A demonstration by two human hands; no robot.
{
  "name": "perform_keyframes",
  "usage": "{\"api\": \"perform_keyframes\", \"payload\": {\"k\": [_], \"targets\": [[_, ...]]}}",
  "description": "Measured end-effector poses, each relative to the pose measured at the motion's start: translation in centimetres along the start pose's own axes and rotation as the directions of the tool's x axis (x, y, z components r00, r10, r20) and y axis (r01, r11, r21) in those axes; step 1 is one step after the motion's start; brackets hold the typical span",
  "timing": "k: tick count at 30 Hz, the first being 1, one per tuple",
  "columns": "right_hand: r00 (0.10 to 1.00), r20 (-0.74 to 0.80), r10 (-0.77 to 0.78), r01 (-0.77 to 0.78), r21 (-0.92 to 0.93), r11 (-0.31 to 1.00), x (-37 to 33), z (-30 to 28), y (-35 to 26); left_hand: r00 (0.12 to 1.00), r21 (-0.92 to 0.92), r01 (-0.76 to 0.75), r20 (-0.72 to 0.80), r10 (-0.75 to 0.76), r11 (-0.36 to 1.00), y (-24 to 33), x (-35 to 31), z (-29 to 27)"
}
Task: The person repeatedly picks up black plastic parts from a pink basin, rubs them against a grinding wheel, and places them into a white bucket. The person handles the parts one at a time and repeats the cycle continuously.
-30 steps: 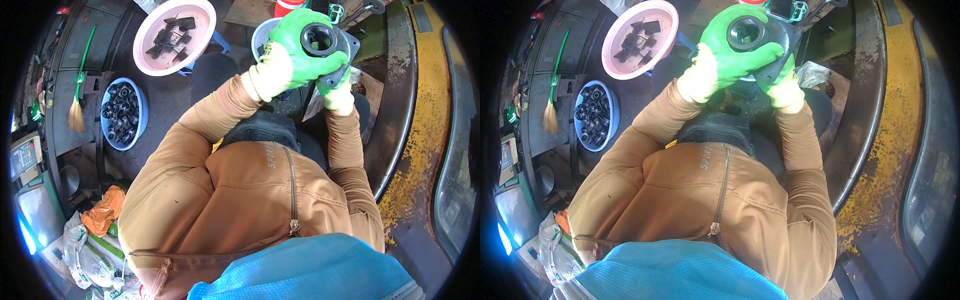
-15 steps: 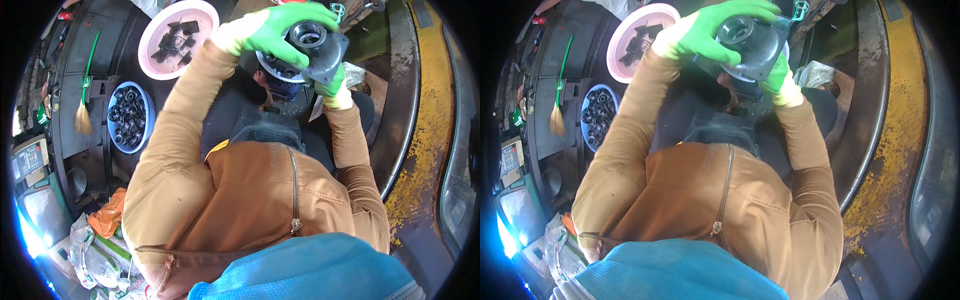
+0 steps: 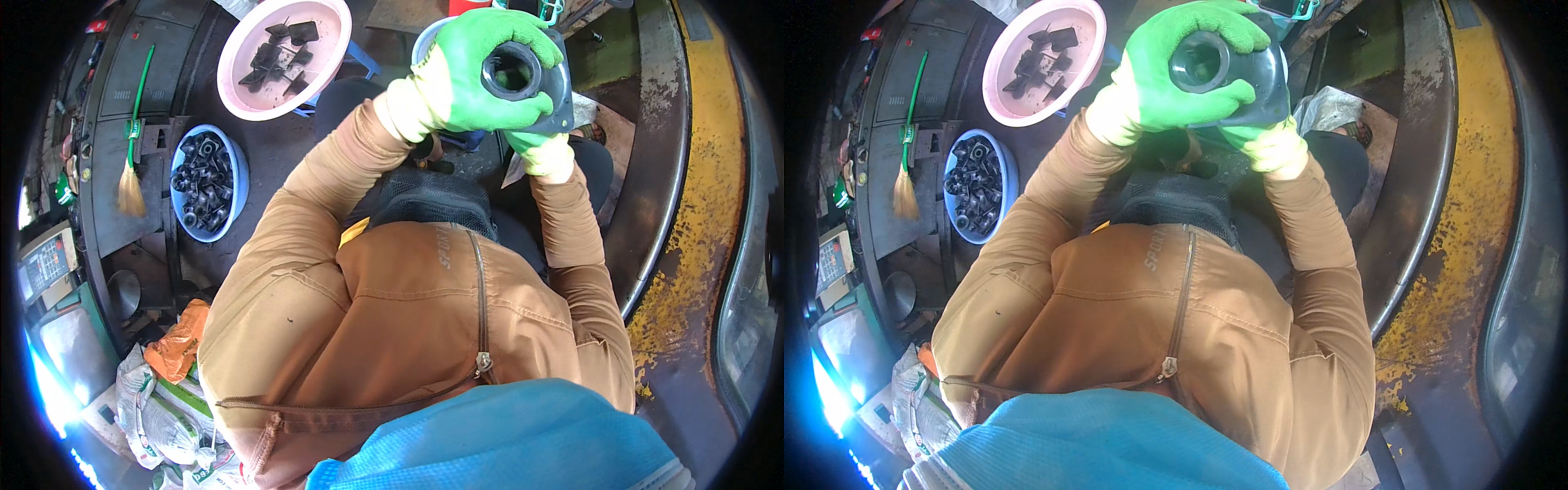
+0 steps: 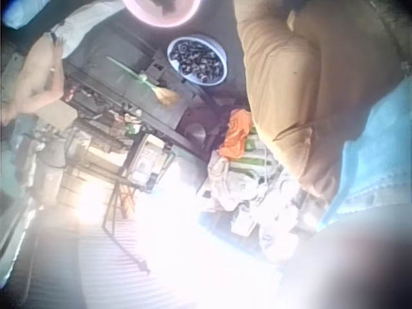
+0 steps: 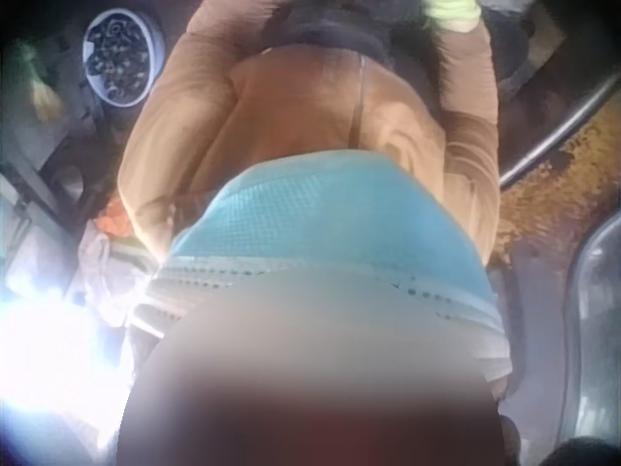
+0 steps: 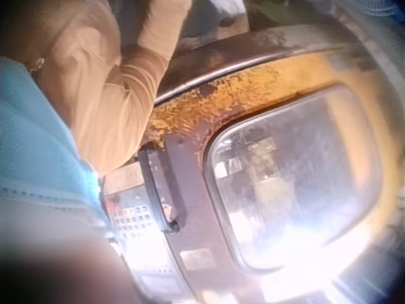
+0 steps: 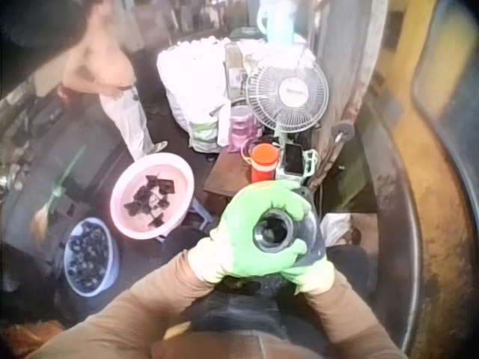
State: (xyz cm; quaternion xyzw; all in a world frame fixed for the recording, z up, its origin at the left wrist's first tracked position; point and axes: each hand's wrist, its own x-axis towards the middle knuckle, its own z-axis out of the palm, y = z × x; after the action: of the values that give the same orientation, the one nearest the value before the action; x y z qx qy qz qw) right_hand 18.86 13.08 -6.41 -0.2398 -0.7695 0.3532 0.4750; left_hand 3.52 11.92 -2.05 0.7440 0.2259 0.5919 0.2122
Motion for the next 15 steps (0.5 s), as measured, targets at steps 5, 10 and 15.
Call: {"api": "perform_keyframes", "payload": {"k": [5,10,15], "targets": [[0.974,0.214,-0.073,0.090,-0.070,0.993,-0.5,-1.2,-0.3,0.977,0.005,-0.124,0.178,0.121,0.992,0.7,0.9,-1.5],[0.899,0.433,0.065,-0.240,0.363,0.901,-2.9,-0.6,1.6,0.806,-0.162,0.378,0.542,-0.238,0.911,0.7,-0.3,-2.7],[0.786,0.617,-0.032,-0.244,0.358,0.901,-3.2,0.8,2.1,0.920,-0.760,0.279,0.387,0.063,0.587,-2.2,-0.7,-0.9]]}}
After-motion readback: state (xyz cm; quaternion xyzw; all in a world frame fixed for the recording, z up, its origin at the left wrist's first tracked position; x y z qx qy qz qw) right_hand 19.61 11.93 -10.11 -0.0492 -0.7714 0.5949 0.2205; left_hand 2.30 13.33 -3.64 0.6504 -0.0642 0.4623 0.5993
